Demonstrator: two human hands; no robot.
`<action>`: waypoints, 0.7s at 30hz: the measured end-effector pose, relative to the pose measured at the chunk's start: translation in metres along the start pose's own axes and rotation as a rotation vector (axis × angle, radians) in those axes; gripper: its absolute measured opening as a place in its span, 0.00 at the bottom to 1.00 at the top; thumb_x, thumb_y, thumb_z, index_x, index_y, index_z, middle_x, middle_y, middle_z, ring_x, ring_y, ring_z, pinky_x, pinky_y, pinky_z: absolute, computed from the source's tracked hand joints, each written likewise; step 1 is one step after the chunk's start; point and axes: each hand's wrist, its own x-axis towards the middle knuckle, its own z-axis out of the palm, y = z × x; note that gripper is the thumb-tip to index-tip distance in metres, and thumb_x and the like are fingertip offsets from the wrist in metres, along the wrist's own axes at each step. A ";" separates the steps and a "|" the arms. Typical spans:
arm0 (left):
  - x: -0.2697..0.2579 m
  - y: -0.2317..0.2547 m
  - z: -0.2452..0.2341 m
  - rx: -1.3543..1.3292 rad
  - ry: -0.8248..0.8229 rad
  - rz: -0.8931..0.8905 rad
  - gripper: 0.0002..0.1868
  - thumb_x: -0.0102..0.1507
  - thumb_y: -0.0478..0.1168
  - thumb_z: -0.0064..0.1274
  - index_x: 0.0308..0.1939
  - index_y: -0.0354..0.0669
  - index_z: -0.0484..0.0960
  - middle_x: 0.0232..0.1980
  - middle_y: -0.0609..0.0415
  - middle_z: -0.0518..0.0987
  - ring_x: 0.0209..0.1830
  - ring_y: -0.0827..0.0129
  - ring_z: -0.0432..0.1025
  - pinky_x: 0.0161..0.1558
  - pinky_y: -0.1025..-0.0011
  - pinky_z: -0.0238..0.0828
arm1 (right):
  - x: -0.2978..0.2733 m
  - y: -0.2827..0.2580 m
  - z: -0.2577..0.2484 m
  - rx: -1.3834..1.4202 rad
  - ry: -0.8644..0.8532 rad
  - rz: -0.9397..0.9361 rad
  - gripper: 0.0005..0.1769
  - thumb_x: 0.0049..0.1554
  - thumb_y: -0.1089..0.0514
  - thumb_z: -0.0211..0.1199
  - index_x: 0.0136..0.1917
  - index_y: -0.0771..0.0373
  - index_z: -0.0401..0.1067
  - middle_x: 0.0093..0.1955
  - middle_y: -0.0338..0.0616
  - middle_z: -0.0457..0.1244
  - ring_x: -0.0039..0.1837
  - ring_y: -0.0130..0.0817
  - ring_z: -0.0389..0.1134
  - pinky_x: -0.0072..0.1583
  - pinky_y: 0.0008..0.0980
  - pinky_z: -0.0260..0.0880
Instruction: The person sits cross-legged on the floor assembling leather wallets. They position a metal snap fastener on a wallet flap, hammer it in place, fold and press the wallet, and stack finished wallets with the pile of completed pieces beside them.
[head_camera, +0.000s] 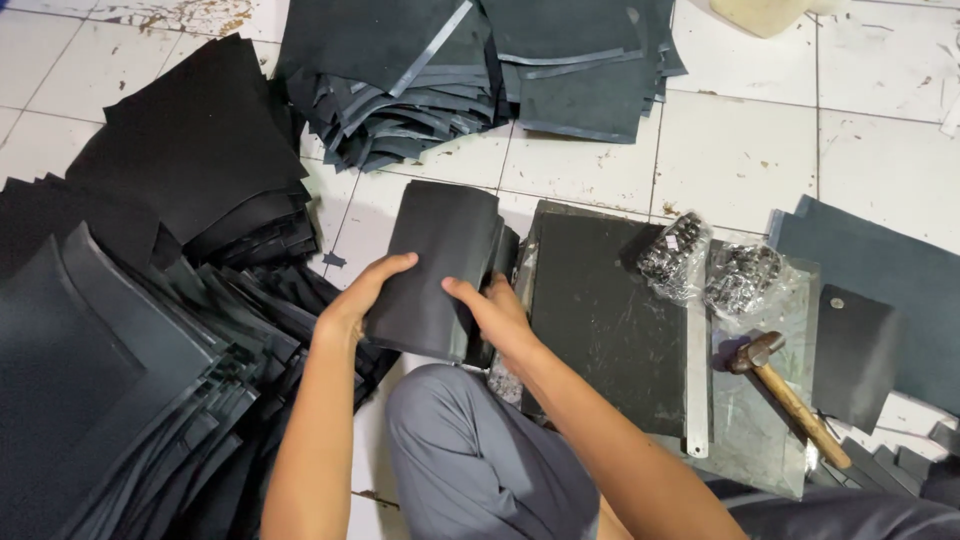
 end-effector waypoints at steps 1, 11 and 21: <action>0.002 -0.003 -0.002 0.001 0.005 -0.002 0.52 0.52 0.60 0.68 0.76 0.45 0.67 0.59 0.35 0.77 0.51 0.48 0.76 0.42 0.52 0.78 | 0.001 0.002 0.000 0.001 -0.005 0.002 0.66 0.49 0.29 0.70 0.82 0.72 0.45 0.77 0.71 0.52 0.79 0.65 0.53 0.65 0.68 0.64; -0.003 0.010 0.013 0.035 -0.008 0.083 0.49 0.54 0.57 0.70 0.75 0.48 0.67 0.58 0.37 0.79 0.52 0.52 0.78 0.43 0.56 0.79 | 0.008 0.037 -0.017 0.146 0.101 -0.082 0.52 0.60 0.34 0.60 0.79 0.75 0.48 0.39 0.40 0.56 0.35 0.23 0.56 0.33 0.23 0.55; -0.054 0.038 0.054 0.251 -0.034 0.249 0.50 0.61 0.60 0.59 0.82 0.54 0.52 0.78 0.41 0.61 0.75 0.52 0.61 0.66 0.57 0.65 | -0.018 0.019 -0.009 0.033 0.160 -0.139 0.45 0.62 0.31 0.52 0.80 0.64 0.57 0.76 0.69 0.56 0.79 0.60 0.55 0.75 0.54 0.56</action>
